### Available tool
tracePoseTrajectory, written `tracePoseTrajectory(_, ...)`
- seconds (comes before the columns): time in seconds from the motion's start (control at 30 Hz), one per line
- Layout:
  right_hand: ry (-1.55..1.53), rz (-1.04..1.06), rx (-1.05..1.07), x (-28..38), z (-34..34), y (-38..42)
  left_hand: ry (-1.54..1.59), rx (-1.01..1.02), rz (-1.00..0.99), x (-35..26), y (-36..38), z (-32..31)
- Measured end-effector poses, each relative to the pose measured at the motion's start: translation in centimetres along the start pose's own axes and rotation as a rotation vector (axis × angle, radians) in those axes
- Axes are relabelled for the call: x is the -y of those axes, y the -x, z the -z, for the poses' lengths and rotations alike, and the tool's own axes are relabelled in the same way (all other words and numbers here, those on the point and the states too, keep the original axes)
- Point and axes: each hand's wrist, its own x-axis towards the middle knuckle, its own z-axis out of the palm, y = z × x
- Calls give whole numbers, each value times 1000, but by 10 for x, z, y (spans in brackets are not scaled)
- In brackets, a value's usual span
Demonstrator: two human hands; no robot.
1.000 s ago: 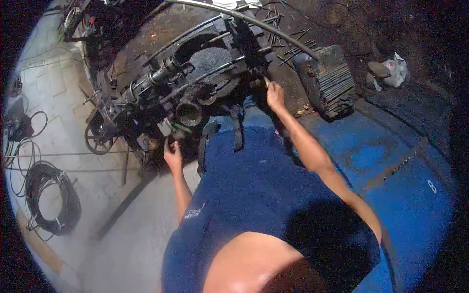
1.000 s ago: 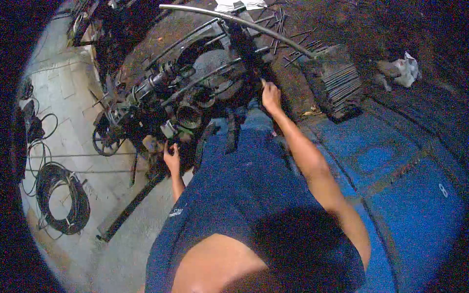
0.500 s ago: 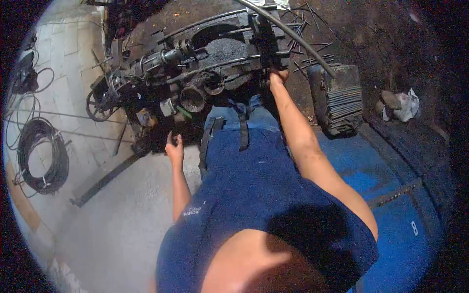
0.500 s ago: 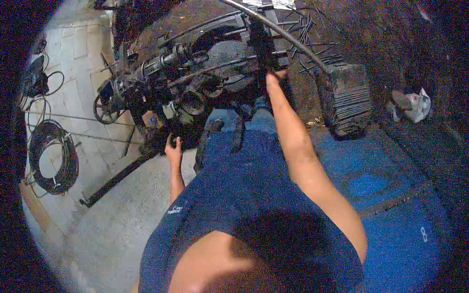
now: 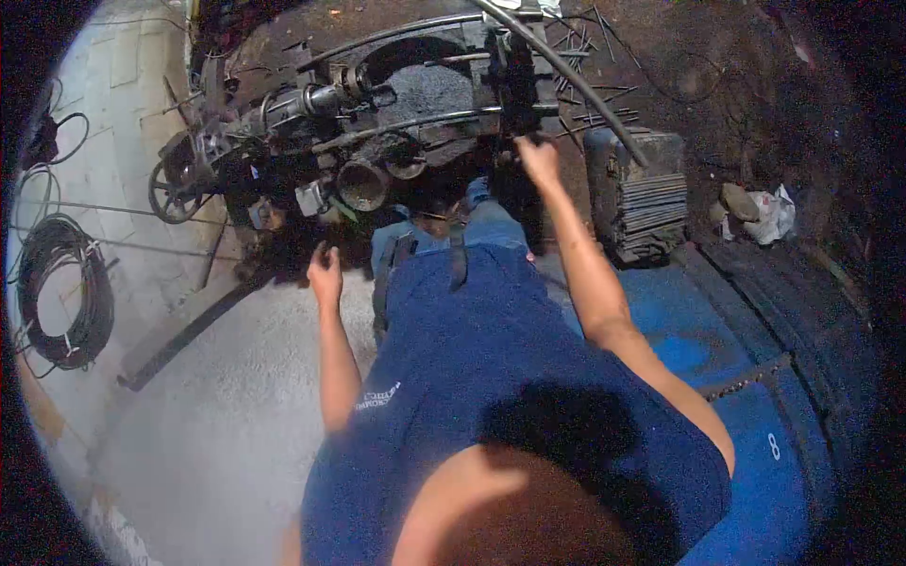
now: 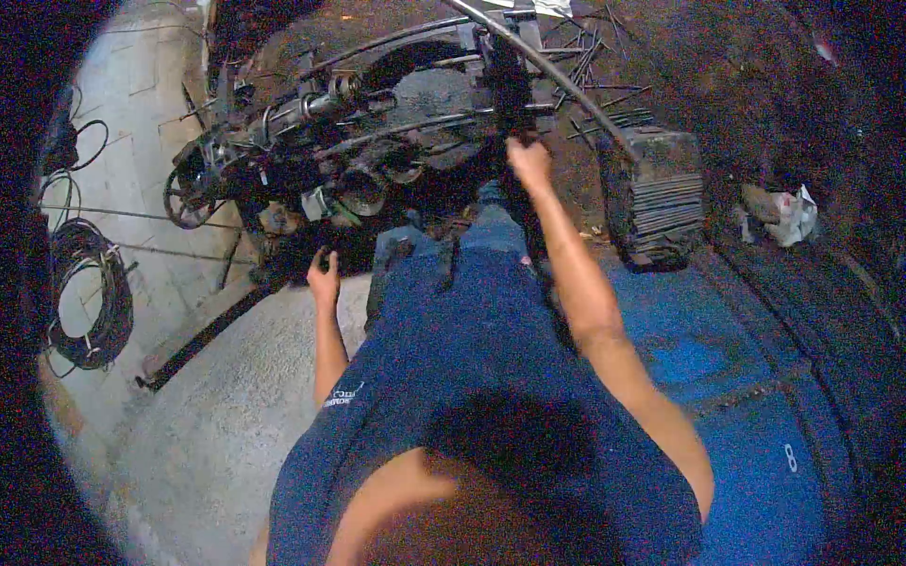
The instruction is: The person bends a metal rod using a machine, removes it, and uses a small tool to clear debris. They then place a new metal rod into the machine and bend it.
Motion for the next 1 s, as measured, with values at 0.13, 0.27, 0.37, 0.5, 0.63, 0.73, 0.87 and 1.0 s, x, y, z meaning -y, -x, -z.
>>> tracePoseTrajectory(0.13, 344, -49, -111, 4, -61, 4, 16, -25, 28, -1, -1, 6)
tracePoseTrajectory(0.27, 235, -113, -174, -4, -100, -3, 52, -17, -11, 17, -8, 21)
tracePoseTrajectory(0.37, 249, 96, -262, -3, -98, 12, 37, 15, 67, 27, -23, 36)
tracePoseTrajectory(0.5, 159, 186, -241, -26, -82, 45, 45, 1, 22, 51, -67, 52)
tracePoseTrajectory(0.63, 220, 176, -344, -32, -80, 109, 174, 38, -59, 53, -122, 76)
tracePoseTrajectory(0.73, 142, 156, -362, -59, -98, 153, 325, 59, -73, 78, -165, 106)
tracePoseTrajectory(0.87, -311, -68, -150, 7, -145, 259, 287, -2, -159, 122, -218, 174)
tracePoseTrajectory(1.0, -451, 17, -136, 94, -213, 311, 369, -119, -175, 159, -265, 235)
